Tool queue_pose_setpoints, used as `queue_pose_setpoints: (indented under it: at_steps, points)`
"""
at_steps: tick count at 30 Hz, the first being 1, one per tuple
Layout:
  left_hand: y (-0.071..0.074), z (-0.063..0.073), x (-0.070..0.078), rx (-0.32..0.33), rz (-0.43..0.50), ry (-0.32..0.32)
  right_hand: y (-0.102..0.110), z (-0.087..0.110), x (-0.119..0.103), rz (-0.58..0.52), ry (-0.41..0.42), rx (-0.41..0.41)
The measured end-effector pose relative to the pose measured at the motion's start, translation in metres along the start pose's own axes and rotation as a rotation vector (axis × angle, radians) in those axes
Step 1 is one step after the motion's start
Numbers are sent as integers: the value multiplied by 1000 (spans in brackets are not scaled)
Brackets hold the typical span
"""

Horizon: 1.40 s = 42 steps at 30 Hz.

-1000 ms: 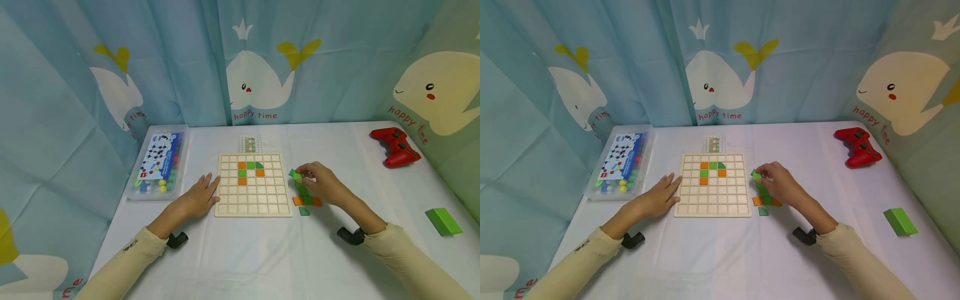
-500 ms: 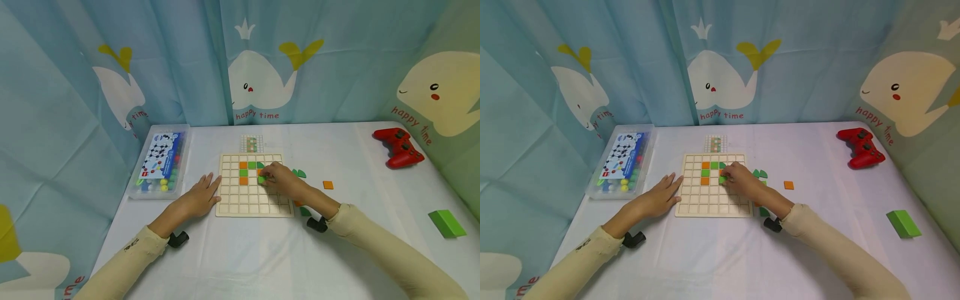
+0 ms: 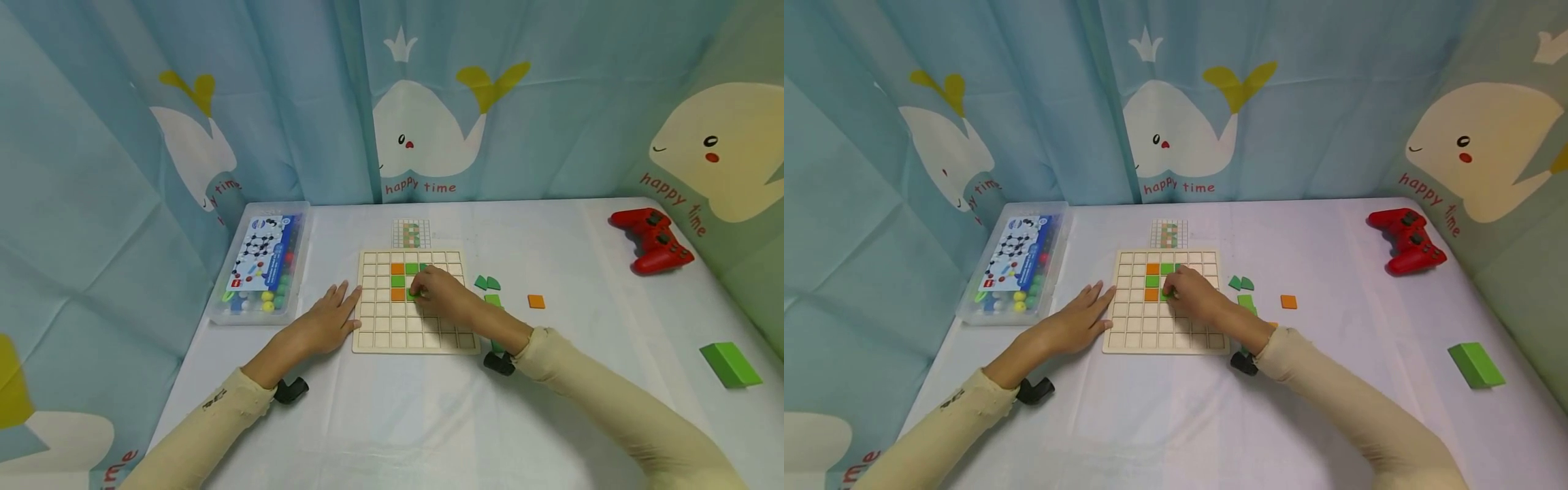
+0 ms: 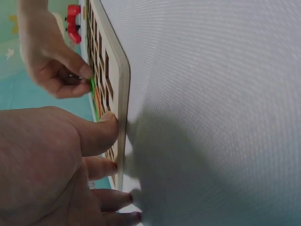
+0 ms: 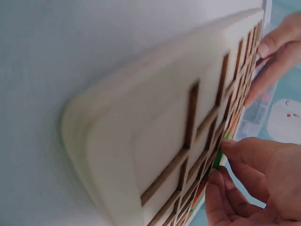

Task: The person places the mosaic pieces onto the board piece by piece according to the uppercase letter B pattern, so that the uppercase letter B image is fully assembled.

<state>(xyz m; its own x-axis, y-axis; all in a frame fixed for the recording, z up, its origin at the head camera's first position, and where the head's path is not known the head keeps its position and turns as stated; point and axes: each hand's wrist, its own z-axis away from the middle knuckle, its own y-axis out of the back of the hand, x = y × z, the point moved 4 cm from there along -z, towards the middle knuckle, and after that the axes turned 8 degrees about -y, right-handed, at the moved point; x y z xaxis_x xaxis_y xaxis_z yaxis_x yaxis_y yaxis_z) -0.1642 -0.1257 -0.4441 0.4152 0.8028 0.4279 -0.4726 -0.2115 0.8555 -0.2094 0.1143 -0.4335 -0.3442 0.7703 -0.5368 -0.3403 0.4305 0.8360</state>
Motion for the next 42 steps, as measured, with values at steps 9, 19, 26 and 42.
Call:
queue_pose_setpoints:
  at_steps: [9,19,26,42]
  points:
    - [1,1,1,-2,4,-3,0,4,-1,-3,7,6]
    - [1,0,0,-4,3,4,46,22,39,-70,-86,53]
    - [1,-1,0,-14,-5,15,76,44,81,-52,-219,-1]
    - [1,0,1,-17,-5,12,71,53,114,47,-186,-1]
